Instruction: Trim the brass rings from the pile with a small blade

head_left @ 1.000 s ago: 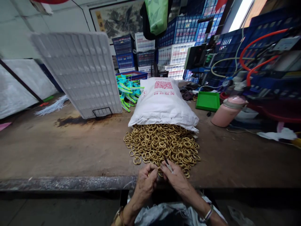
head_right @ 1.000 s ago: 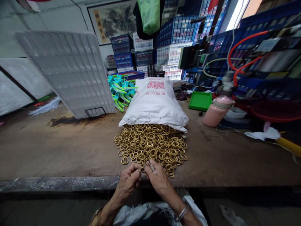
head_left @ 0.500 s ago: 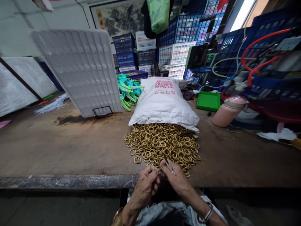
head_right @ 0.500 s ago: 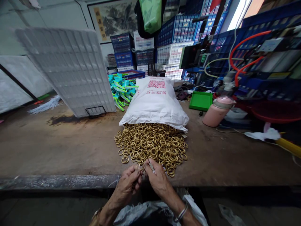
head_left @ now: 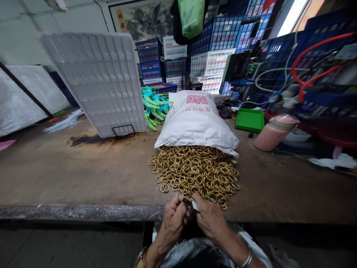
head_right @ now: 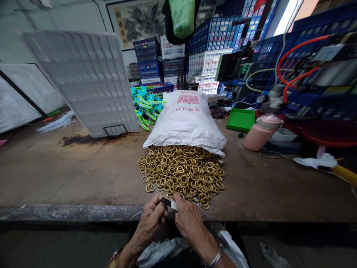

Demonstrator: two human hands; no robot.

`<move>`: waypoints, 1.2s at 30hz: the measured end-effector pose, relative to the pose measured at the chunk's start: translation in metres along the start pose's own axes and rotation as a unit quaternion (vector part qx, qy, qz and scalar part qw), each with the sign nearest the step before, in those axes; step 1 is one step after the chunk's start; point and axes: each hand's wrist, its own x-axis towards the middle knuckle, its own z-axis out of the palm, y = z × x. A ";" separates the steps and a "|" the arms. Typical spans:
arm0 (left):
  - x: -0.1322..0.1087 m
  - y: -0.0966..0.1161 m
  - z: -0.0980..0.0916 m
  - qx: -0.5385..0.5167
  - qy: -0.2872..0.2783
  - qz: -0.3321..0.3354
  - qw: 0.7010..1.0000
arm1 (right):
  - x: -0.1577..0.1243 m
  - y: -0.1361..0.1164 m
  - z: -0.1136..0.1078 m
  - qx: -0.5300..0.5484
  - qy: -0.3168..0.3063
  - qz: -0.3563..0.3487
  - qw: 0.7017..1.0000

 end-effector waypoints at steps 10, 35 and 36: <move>-0.018 0.021 -0.015 -0.139 0.032 -0.047 0.989 | 0.001 0.027 -0.013 -0.094 0.070 0.030 0.993; 0.001 -0.001 -0.023 -0.240 0.015 -0.081 0.967 | -0.001 0.023 0.010 0.066 0.059 0.040 0.995; 0.002 -0.003 -0.022 -0.222 0.014 -0.073 0.972 | 0.000 0.022 0.007 0.109 0.058 0.036 0.992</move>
